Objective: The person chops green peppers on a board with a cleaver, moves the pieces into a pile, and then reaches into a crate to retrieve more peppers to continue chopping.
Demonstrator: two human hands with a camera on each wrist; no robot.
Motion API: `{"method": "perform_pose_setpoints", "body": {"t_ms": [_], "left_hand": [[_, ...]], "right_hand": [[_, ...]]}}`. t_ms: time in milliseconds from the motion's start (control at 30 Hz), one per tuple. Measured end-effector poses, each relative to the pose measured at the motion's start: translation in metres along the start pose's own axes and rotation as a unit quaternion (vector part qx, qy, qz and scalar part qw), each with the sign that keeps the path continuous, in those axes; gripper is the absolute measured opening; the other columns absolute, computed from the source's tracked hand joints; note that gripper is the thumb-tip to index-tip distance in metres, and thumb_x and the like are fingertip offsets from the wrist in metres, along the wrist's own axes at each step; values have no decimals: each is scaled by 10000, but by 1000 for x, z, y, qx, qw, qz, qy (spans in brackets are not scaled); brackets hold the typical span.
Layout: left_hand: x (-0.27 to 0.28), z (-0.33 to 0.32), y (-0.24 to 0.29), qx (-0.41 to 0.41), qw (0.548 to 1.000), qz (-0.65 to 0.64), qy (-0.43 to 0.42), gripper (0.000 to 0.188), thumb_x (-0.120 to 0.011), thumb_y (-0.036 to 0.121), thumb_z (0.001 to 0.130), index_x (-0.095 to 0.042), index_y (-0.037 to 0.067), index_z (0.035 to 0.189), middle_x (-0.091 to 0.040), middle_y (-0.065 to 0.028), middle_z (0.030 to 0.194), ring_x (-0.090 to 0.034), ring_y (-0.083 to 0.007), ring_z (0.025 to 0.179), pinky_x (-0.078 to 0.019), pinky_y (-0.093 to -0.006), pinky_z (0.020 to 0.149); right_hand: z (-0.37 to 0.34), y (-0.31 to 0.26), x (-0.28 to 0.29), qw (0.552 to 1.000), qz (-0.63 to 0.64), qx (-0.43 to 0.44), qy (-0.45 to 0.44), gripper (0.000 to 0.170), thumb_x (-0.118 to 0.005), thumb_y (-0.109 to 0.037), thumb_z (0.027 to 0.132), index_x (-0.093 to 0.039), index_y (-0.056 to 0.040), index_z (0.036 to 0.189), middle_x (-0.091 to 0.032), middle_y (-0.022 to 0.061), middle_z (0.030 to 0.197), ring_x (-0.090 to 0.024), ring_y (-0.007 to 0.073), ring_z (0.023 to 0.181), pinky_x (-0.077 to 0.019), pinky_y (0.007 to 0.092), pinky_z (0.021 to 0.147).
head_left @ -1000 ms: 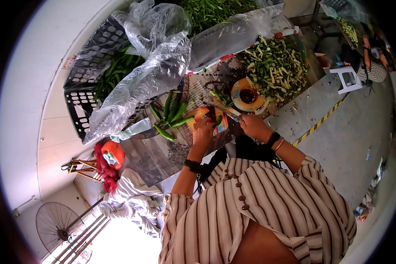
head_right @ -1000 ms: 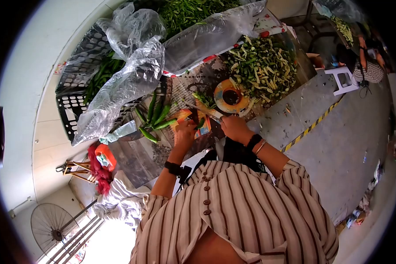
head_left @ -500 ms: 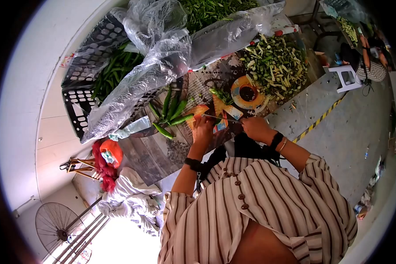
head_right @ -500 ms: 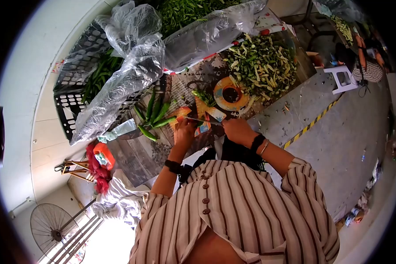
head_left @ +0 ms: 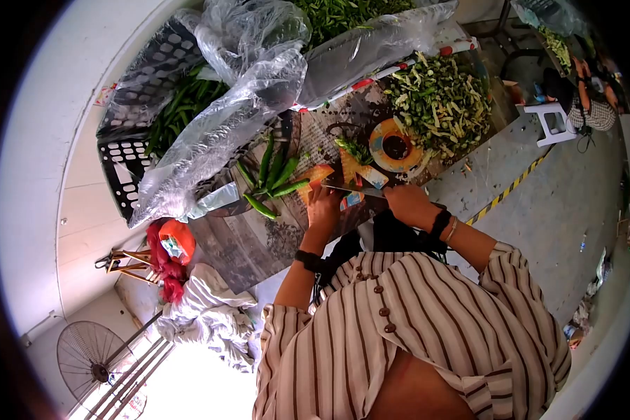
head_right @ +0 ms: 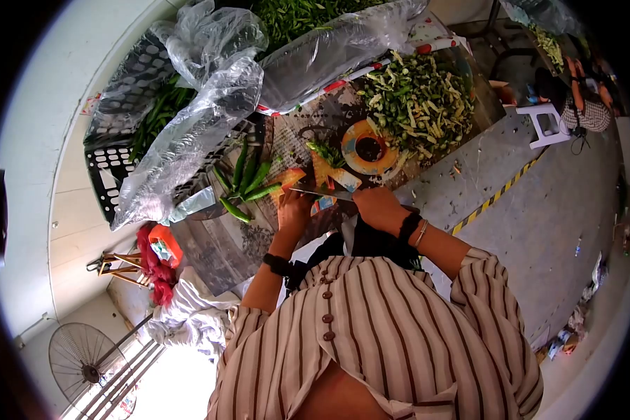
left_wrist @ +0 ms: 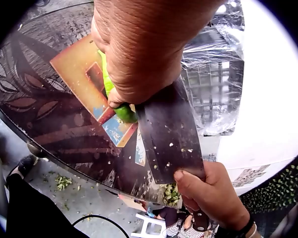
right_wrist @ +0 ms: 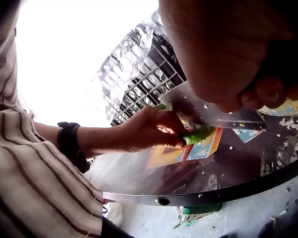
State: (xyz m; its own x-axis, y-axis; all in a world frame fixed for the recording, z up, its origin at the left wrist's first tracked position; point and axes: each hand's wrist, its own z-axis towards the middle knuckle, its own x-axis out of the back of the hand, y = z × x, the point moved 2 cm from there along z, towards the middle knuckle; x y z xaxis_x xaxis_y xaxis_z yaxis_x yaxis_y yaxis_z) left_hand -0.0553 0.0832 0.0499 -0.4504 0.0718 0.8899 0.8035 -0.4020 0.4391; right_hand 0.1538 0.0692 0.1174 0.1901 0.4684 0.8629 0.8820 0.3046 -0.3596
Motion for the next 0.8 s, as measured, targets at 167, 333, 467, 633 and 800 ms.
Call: {"method": "perform_pose_setpoints", "body": {"t_ms": [167,333,467,633,800], "left_hand": [[-4,-3,-3,-3,999,8,-32,233,-581,126,744,-650,143,966,-578,-45,953,-544,-263,897,-427,-386,772],[-1,2,-3,2,999,2,-33,241,-600,140,738,-648,143,974,-580,-50,969,-551,-271,880,-441,-382,770],[7,-4,-6,22,997,38,-70,269,-615,138,719,-639,142,988,-568,-58,1024,-538,-272,903,-423,-394,797],[23,-4,-5,29,999,-8,22,293,-638,153,704,-613,120,994,-564,-65,1036,-517,-271,955,-378,-416,841],[10,22,10,-4,999,-12,39,359,-668,222,703,-573,98,1026,-572,-74,993,-506,-273,974,-346,-419,857]], "right_hand": [[15,10,-16,999,30,17,18,120,-485,-93,766,-570,-7,772,-571,166,649,-572,342,580,-463,448,535],[34,8,-34,997,73,20,32,122,-486,-98,776,-562,-5,753,-544,164,602,-550,341,546,-444,462,503],[36,12,-42,994,91,29,60,176,-509,-157,830,-536,-22,722,-498,135,543,-504,298,476,-416,421,462],[22,17,-28,985,150,-7,82,196,-504,-177,820,-542,-7,730,-541,170,611,-534,365,564,-439,462,537],[-6,37,-7,956,228,-83,166,234,-505,-213,841,-535,-7,734,-543,188,639,-526,397,627,-416,478,583]]}}
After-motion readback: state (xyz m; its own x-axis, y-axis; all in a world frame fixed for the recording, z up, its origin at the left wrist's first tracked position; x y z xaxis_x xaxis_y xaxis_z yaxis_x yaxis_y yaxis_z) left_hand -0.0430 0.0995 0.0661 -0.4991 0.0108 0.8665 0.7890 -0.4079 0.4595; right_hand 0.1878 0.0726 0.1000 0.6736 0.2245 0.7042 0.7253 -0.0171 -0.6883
